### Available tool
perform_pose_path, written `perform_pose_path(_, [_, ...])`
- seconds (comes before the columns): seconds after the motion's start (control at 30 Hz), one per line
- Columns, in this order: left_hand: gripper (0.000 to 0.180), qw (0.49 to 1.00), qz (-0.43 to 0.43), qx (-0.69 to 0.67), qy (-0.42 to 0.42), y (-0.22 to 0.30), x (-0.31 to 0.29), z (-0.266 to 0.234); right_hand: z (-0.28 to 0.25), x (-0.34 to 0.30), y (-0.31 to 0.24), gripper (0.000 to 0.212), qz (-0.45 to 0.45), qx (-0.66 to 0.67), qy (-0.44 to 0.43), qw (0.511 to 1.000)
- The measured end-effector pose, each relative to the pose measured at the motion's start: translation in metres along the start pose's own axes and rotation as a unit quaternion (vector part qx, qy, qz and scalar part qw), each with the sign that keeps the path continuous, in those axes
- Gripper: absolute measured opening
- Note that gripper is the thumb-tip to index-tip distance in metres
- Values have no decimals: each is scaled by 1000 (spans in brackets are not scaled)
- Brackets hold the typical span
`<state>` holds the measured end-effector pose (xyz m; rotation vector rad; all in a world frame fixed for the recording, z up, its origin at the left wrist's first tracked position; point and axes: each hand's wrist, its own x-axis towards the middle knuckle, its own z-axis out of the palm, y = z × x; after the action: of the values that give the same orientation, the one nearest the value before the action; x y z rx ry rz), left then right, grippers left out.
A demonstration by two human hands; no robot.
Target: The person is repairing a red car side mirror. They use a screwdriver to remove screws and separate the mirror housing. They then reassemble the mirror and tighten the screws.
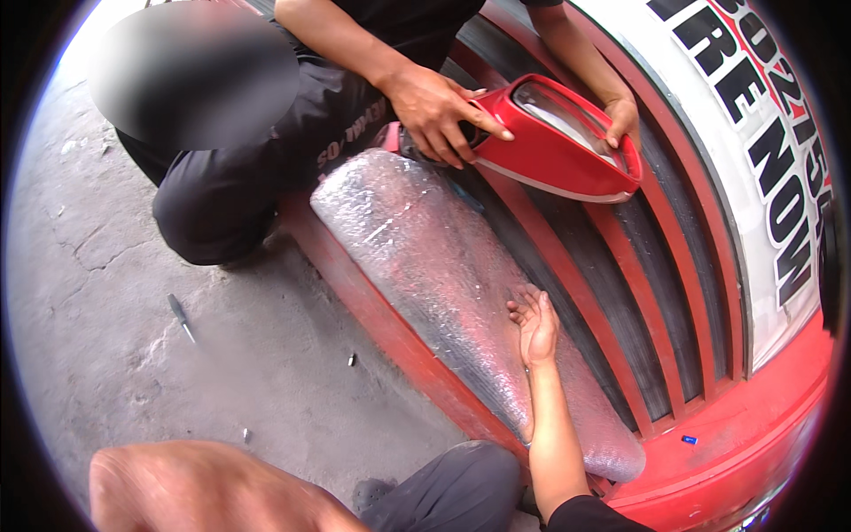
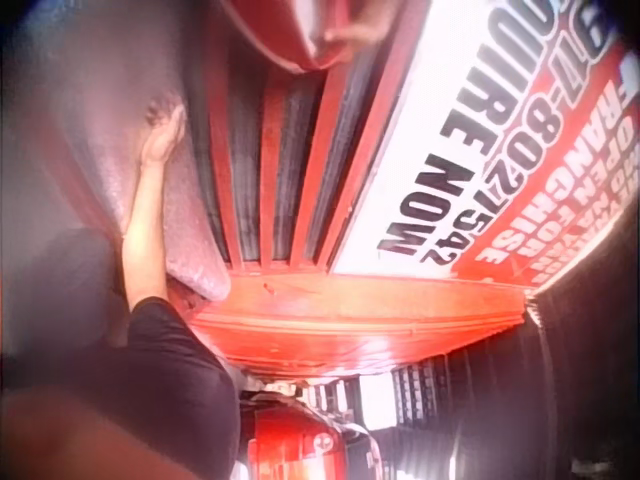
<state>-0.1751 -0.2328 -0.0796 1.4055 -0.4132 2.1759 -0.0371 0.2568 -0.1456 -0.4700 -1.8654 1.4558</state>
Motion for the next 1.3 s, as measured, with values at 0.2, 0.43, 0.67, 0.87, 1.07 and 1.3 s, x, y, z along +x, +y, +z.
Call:
perform_pose_path(0.2, [29, 999, 24, -6, -28, 3, -10, 11, 11, 6, 3, 59, -9, 7, -7, 1000])
perform_pose_path(0.43, [28, 995, 65, -43, -55, -13, 1, 8, 7, 5, 11, 55, -11, 14, -2, 1000])
perform_pose_path(0.67, [27, 989, 130, -60, -43, -25, -13, 21, 3, 3, 1, 49, -8, 15, -8, 1000])
perform_pose_path(0.87, [25, 991, 98, -60, -75, -17, -14, 26, 13, 2, 8, 47, 4, 36, -15, 999])
perform_pose_path(1.07, [22, 988, -88, 52, -112, 41, -39, -25, -12, 5, 17, 43, -31, -195, 3, 980])
perform_pose_path(1.3, [4, 926, 103, 319, 172, 23, -30, -49, 89, 8, -70, 92, 81, -493, -182, 847])
